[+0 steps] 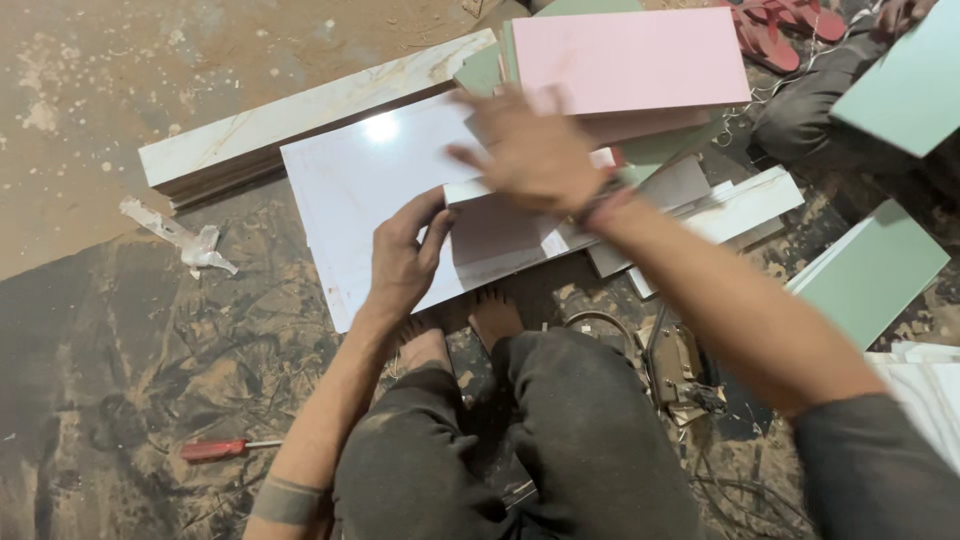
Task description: The person sits on the workshop floor and applies white edge banding tape to the edges of a white furniture panel. They align the banding along the panel edge, then press it in place using a handheld edge-banding iron, running the iron along the strip while guiding the tape with the other hand, and repeat this on additional edges of the panel.
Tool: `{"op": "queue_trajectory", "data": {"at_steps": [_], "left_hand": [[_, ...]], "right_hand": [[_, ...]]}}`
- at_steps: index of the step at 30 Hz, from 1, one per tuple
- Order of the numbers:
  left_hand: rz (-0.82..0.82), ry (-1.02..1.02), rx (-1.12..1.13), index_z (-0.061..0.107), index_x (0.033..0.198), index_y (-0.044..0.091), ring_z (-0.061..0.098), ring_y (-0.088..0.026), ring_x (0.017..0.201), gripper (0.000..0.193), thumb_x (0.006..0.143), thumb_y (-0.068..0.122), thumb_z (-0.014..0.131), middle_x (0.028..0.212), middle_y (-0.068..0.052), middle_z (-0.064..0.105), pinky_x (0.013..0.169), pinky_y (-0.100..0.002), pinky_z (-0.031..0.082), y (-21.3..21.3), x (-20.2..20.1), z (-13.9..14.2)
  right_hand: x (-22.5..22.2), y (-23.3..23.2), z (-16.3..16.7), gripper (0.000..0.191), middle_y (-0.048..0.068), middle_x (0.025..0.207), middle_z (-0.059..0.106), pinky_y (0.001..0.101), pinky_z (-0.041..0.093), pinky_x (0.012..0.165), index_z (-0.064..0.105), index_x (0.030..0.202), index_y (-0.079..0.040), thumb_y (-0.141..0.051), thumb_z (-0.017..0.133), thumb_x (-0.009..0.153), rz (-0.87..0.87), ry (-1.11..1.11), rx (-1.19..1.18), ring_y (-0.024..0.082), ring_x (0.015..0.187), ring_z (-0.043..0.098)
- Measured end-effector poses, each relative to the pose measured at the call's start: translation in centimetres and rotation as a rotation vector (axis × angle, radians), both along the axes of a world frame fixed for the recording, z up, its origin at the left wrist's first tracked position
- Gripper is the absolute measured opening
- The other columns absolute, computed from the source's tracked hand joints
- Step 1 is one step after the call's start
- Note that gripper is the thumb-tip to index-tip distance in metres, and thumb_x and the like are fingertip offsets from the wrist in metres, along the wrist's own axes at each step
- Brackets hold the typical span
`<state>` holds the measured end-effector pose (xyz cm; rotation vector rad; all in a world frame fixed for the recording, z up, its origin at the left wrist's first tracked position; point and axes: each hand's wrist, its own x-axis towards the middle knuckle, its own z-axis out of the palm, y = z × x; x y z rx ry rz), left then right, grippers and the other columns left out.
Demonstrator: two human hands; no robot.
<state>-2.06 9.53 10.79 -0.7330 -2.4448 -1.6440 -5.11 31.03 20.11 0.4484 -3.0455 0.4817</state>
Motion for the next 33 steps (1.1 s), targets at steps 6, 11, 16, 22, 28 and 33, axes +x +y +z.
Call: {"op": "queue_trajectory", "data": {"at_steps": [6, 11, 16, 22, 28, 33], "left_hand": [[0.019, 0.226, -0.035, 0.065, 0.118, -0.002, 0.069, -0.045, 0.097, 0.025, 0.097, 0.011, 0.068, 0.107, -0.022, 0.070, 0.080, -0.049, 0.054, -0.8, -1.0, -2.7], [0.091, 0.154, -0.187, 0.072, 0.108, 0.006, 0.072, -0.037, 0.083, 0.014, 0.098, 0.016, 0.071, 0.113, -0.016, 0.076, 0.072, -0.045, 0.057, -0.4, -0.1, -1.8], [0.019, 0.103, -0.042, 0.069, 0.124, 0.007, 0.077, -0.030, 0.093, 0.027, 0.100, 0.020, 0.067, 0.106, -0.014, 0.076, 0.073, -0.039, 0.059, -0.4, 0.7, 1.1], [0.018, 0.074, -0.004, 0.068, 0.125, 0.004, 0.076, -0.031, 0.096, 0.027, 0.101, 0.017, 0.066, 0.105, -0.015, 0.076, 0.077, -0.039, 0.058, -0.4, 0.0, 0.5], [0.029, 0.188, -0.060, 0.064, 0.127, 0.003, 0.072, -0.037, 0.097, 0.031, 0.099, 0.017, 0.065, 0.106, -0.019, 0.073, 0.080, -0.044, 0.056, -1.4, -0.5, -3.6], [0.031, 0.105, -0.245, 0.060, 0.130, 0.003, 0.068, -0.041, 0.098, 0.035, 0.097, 0.016, 0.064, 0.108, -0.022, 0.070, 0.082, -0.048, 0.054, -1.3, -0.1, -4.8]], "right_hand": [[-2.0, -11.8, -2.5, 0.089, 0.018, 0.149, 0.051, 0.0703, 0.015, 0.113, 0.026, 0.159, -0.027, -0.082, 0.028, 0.090, 0.124, -0.180, 0.090, 0.039, 0.147, 0.032], [-0.3, -3.9, -1.0, 0.088, 0.015, 0.148, 0.061, 0.0642, 0.013, 0.125, 0.035, 0.161, -0.026, -0.087, 0.025, 0.098, 0.367, 0.150, 0.019, 0.037, 0.149, 0.037], [2.0, 7.7, -0.6, 0.096, 0.018, 0.150, 0.055, 0.0659, 0.020, 0.123, 0.032, 0.163, -0.025, -0.087, 0.033, 0.090, 0.331, 0.144, 0.171, 0.036, 0.146, 0.042], [0.8, 0.9, -0.6, 0.110, 0.024, 0.152, 0.048, 0.0711, 0.022, 0.113, 0.022, 0.165, -0.022, -0.094, 0.042, 0.083, 0.397, 0.229, 0.205, 0.042, 0.142, 0.043], [-0.5, -11.3, -1.3, 0.100, 0.016, 0.150, 0.051, 0.0715, 0.029, 0.106, 0.024, 0.158, -0.031, -0.092, 0.047, 0.082, 0.555, 0.120, 0.195, 0.040, 0.141, 0.043], [0.7, -8.4, -0.9, 0.094, 0.011, 0.134, 0.062, 0.0605, 0.034, 0.115, 0.033, 0.160, -0.023, -0.072, 0.065, 0.087, 0.497, 0.028, 0.148, 0.030, 0.132, 0.053]]}}
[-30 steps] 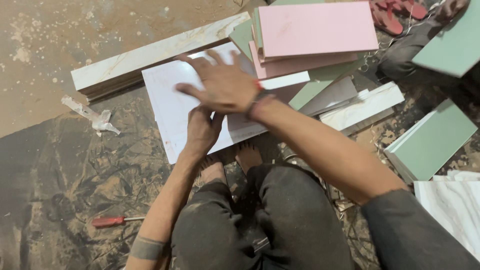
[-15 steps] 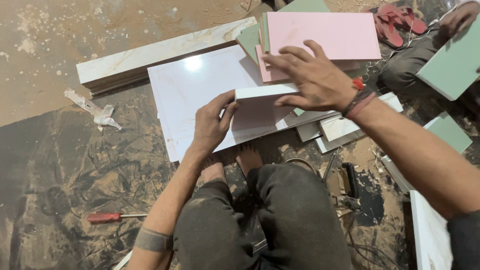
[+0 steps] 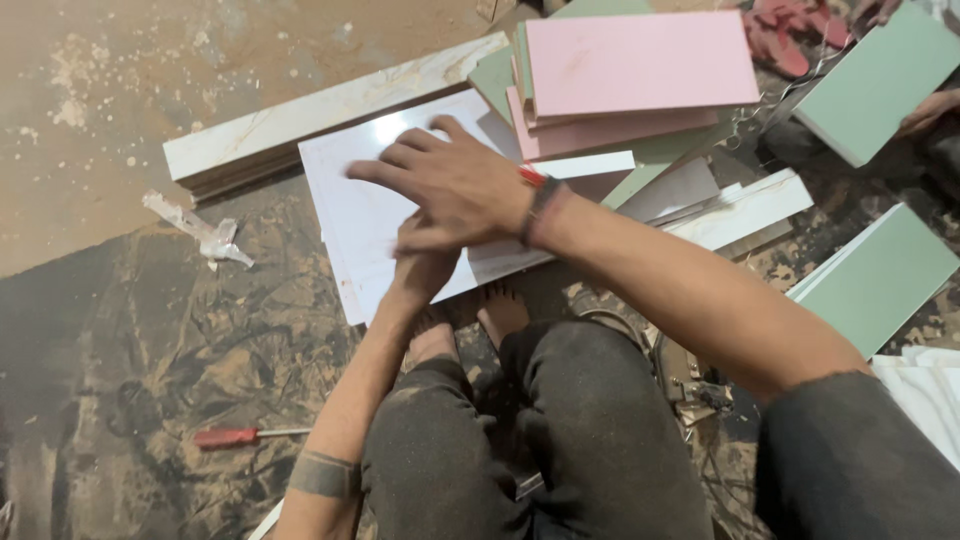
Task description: The person sits on the workshop floor and applies white edge banding tape to the edges of a white furniture panel. They align the banding along the panel edge, then press it in place using a handheld edge-banding iron, running the iron along the strip while guiding the tape with the other hand, and repeat this on additional edges of the panel.
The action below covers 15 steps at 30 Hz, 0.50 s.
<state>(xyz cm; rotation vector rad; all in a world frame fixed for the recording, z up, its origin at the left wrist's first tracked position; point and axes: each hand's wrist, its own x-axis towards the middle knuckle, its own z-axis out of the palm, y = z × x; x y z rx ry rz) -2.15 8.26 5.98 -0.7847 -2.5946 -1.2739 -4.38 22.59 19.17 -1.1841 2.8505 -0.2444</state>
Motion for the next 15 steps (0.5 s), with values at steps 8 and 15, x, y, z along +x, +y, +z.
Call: {"op": "queue_trajectory", "data": {"at_steps": [8, 15], "left_hand": [[0.025, -0.059, -0.047, 0.057, 0.136, 0.005, 0.066, -0.045, 0.099, 0.041, 0.096, 0.014, 0.060, 0.112, -0.023, 0.070, 0.082, -0.052, 0.052, -1.8, 1.8, 1.5], [0.029, -0.439, 0.202, 0.068, 0.123, 0.005, 0.068, -0.020, 0.085, 0.028, 0.103, 0.024, 0.066, 0.098, -0.012, 0.073, 0.075, -0.034, 0.054, -10.0, 2.1, 2.8]], "right_hand": [[3.2, 5.3, 1.0, 0.049, 0.011, 0.110, 0.067, 0.0453, 0.054, 0.078, 0.056, 0.131, -0.011, -0.011, 0.074, 0.086, -0.276, 0.117, -0.021, 0.030, 0.098, 0.069], [0.6, 10.0, -1.4, 0.040, 0.014, 0.107, 0.062, 0.0401, 0.060, 0.085, 0.055, 0.122, -0.003, -0.006, 0.065, 0.084, -0.032, -0.051, -0.643, 0.030, 0.096, 0.070]]}}
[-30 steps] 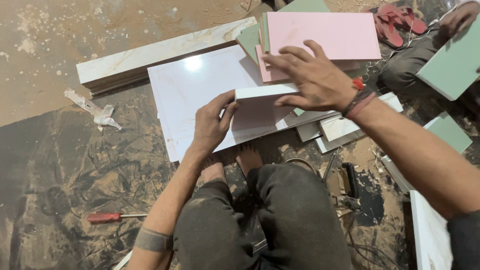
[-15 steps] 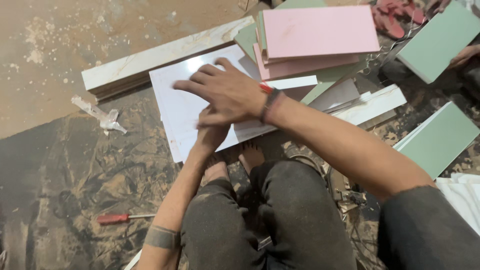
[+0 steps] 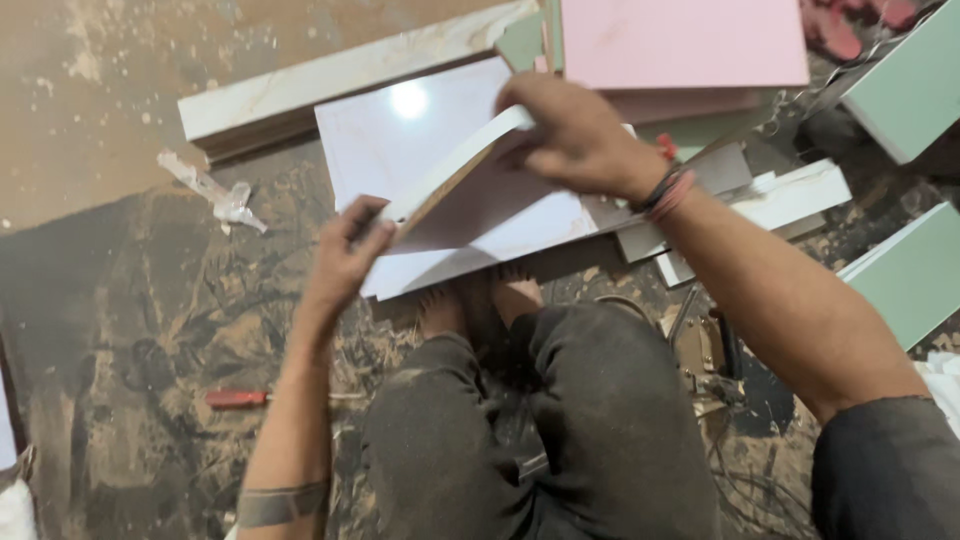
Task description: The person sits on the workshop floor and applies white edge banding tape to the edges of a white furniture panel. They align the banding along the panel edge, then press it in place using a handheld edge-banding iron, running the iron along the strip while guiding the tape with the other hand, and repeat this on additional edges of the panel.
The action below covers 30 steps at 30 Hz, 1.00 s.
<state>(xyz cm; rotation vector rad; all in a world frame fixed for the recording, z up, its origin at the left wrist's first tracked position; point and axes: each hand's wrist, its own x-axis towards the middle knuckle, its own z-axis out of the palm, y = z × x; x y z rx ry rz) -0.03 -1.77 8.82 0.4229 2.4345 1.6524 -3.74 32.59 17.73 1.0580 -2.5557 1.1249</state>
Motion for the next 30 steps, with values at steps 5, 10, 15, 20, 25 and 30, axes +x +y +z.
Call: {"op": "queue_trajectory", "data": {"at_steps": [5, 10, 15, 20, 25, 30], "left_hand": [[0.061, -0.070, -0.213, 0.077, 0.110, 0.006, 0.067, -0.022, 0.080, 0.028, 0.098, 0.030, 0.072, 0.085, -0.013, 0.076, 0.070, -0.035, 0.052, -4.4, -0.8, 1.3], [0.037, 0.210, -0.490, 0.080, 0.113, 0.016, 0.072, -0.030, 0.095, 0.029, 0.094, 0.037, 0.073, 0.104, -0.011, 0.077, 0.080, -0.040, 0.054, -4.4, -1.3, -0.7], [0.066, 0.201, -0.558, 0.080, 0.114, 0.020, 0.069, -0.030, 0.096, 0.028, 0.095, 0.039, 0.070, 0.101, -0.008, 0.075, 0.080, -0.041, 0.052, -5.3, -2.3, -3.0], [0.056, 0.121, -0.540, 0.081, 0.111, 0.021, 0.067, -0.030, 0.090, 0.025, 0.096, 0.038, 0.070, 0.093, -0.007, 0.072, 0.078, -0.043, 0.051, -6.5, -2.9, -3.2], [-0.006, 0.494, -0.688, 0.076, 0.121, 0.013, 0.065, -0.033, 0.110, 0.030, 0.096, 0.029, 0.069, 0.112, -0.014, 0.071, 0.096, -0.046, 0.050, -4.6, -3.4, -2.4], [-0.144, 0.645, -0.452, 0.071, 0.121, 0.005, 0.066, -0.032, 0.117, 0.028, 0.097, 0.021, 0.071, 0.122, -0.015, 0.070, 0.103, -0.045, 0.051, 4.8, -3.9, -3.3]], "right_hand": [[0.3, 3.0, -7.6, 0.033, 0.013, 0.099, 0.070, 0.0500, 0.051, 0.079, 0.063, 0.105, -0.008, -0.016, 0.083, 0.080, -0.272, -0.034, 0.269, 0.039, 0.094, 0.067], [0.5, 5.1, -13.1, 0.029, 0.010, 0.100, 0.070, 0.0505, 0.047, 0.083, 0.066, 0.101, -0.010, -0.017, 0.083, 0.079, -0.452, -0.052, 0.364, 0.036, 0.101, 0.065], [1.1, 5.4, -14.1, 0.026, 0.010, 0.106, 0.070, 0.0479, 0.047, 0.089, 0.070, 0.109, -0.010, -0.022, 0.080, 0.088, -0.410, -0.017, 0.353, 0.034, 0.106, 0.063], [1.6, 4.2, -14.8, 0.024, 0.008, 0.112, 0.073, 0.0447, 0.050, 0.093, 0.074, 0.116, -0.013, -0.028, 0.077, 0.097, -0.407, 0.040, 0.189, 0.032, 0.108, 0.066], [0.8, 4.9, -15.1, 0.023, 0.010, 0.109, 0.073, 0.0454, 0.049, 0.090, 0.075, 0.112, -0.011, -0.027, 0.077, 0.095, -0.378, 0.001, 0.142, 0.033, 0.105, 0.066], [0.6, 5.5, -15.0, 0.026, 0.010, 0.106, 0.072, 0.0451, 0.050, 0.088, 0.074, 0.110, -0.011, -0.030, 0.079, 0.092, -0.352, -0.071, 0.132, 0.033, 0.102, 0.065]]}}
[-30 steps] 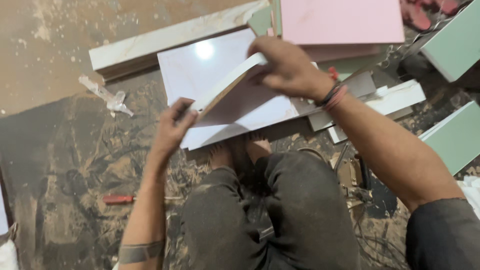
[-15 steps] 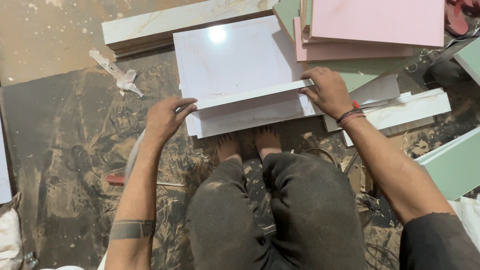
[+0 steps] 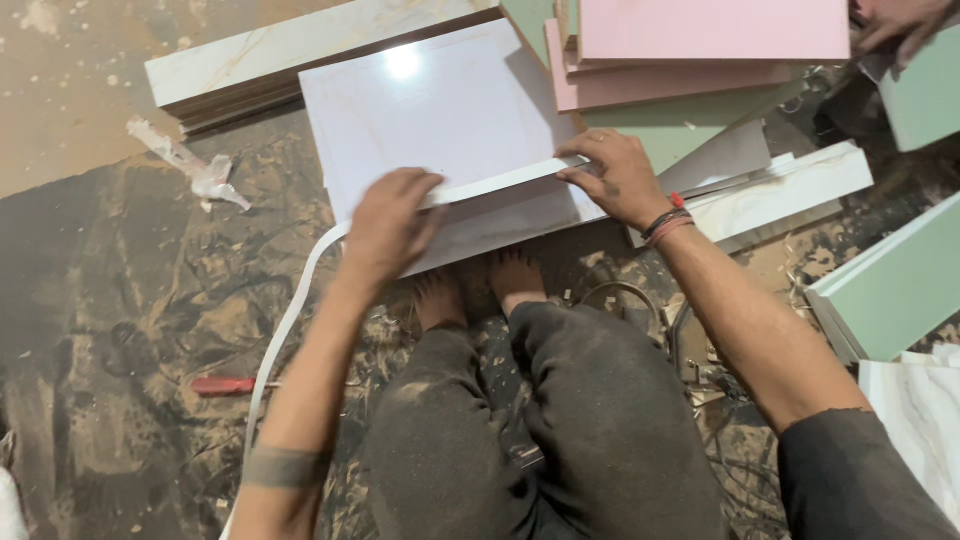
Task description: The person sits on the workshop floor and applies white edge banding tape to the edges of a white furniture panel. They align the banding along the panel edge, then press it in place using a handheld edge-banding iron, running the iron along the strip while guiding the tape with the other hand, and repeat this on additional edges of the panel.
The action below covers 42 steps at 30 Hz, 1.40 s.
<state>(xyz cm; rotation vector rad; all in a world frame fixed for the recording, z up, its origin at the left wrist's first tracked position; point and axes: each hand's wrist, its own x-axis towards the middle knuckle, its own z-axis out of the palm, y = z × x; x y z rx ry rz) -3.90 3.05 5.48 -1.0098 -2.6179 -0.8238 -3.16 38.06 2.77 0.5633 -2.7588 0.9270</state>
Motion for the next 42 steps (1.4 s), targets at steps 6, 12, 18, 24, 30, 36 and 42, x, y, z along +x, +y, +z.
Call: {"op": "queue_trajectory", "data": {"at_steps": [6, 12, 18, 24, 30, 36, 42], "left_hand": [[-0.007, -0.134, 0.024, 0.074, 0.108, 0.015, 0.069, -0.028, 0.100, 0.012, 0.097, 0.012, 0.070, 0.112, -0.003, 0.074, 0.082, -0.040, 0.055, 6.8, -0.3, -1.3], [-0.003, -0.160, 0.187, 0.073, 0.103, 0.013, 0.070, -0.027, 0.096, 0.008, 0.095, 0.014, 0.072, 0.107, -0.003, 0.074, 0.079, -0.039, 0.055, 7.1, -0.3, -1.9], [-0.027, -0.124, 0.218, 0.072, 0.103, 0.011, 0.069, -0.029, 0.097, 0.008, 0.096, 0.013, 0.072, 0.106, -0.004, 0.074, 0.082, -0.040, 0.055, 8.7, -0.7, -2.6], [-0.035, -0.175, 0.201, 0.072, 0.103, 0.011, 0.068, -0.029, 0.094, 0.007, 0.096, 0.013, 0.070, 0.104, -0.004, 0.073, 0.079, -0.041, 0.054, 10.5, -1.1, -3.4], [-0.038, -0.157, 0.210, 0.073, 0.102, 0.013, 0.068, -0.030, 0.093, 0.007, 0.096, 0.015, 0.070, 0.103, -0.004, 0.074, 0.078, -0.042, 0.054, 9.9, -0.5, -3.1], [-0.037, -0.174, 0.247, 0.073, 0.101, 0.013, 0.069, -0.029, 0.093, 0.007, 0.095, 0.017, 0.071, 0.102, -0.004, 0.074, 0.078, -0.042, 0.054, 9.3, -0.3, -2.9], [-0.031, -0.165, 0.236, 0.073, 0.101, 0.014, 0.069, -0.029, 0.094, 0.007, 0.095, 0.016, 0.071, 0.102, -0.003, 0.074, 0.078, -0.042, 0.054, 8.7, 0.1, -3.0]], "right_hand": [[0.2, -0.2, 0.3, 0.030, 0.009, 0.113, 0.070, 0.0497, 0.044, 0.098, 0.076, 0.112, -0.014, -0.034, 0.078, 0.090, -0.073, -0.017, 0.037, 0.033, 0.115, 0.061], [3.9, 2.8, -0.2, 0.050, 0.015, 0.134, 0.065, 0.0482, 0.042, 0.110, 0.063, 0.135, -0.007, -0.036, 0.075, 0.096, -0.250, 0.039, -0.058, 0.036, 0.129, 0.056], [17.0, 13.3, -3.3, 0.050, 0.030, 0.120, 0.067, 0.0509, 0.047, 0.102, 0.058, 0.135, 0.006, -0.030, 0.062, 0.101, -0.790, -0.395, 0.186, 0.043, 0.116, 0.062], [25.7, 15.0, -7.8, 0.046, 0.026, 0.098, 0.068, 0.0533, 0.049, 0.085, 0.062, 0.117, 0.003, -0.041, 0.053, 0.106, -0.897, -0.885, 0.157, 0.044, 0.094, 0.065], [24.1, 12.7, -8.0, 0.026, 0.006, 0.079, 0.053, 0.0412, 0.044, 0.060, 0.054, 0.114, -0.005, -0.030, 0.053, 0.107, -0.931, -1.007, -0.865, 0.021, 0.066, 0.050], [19.3, 11.7, -3.2, 0.035, 0.001, 0.075, 0.060, 0.0305, 0.048, 0.060, 0.060, 0.104, -0.008, -0.040, 0.048, 0.106, -0.705, -0.869, -0.256, 0.012, 0.065, 0.055], [12.3, 10.0, 5.4, 0.030, -0.001, 0.074, 0.056, 0.0292, 0.044, 0.054, 0.055, 0.108, -0.007, -0.037, 0.047, 0.108, -0.569, -0.687, -0.431, 0.011, 0.062, 0.053]]}}
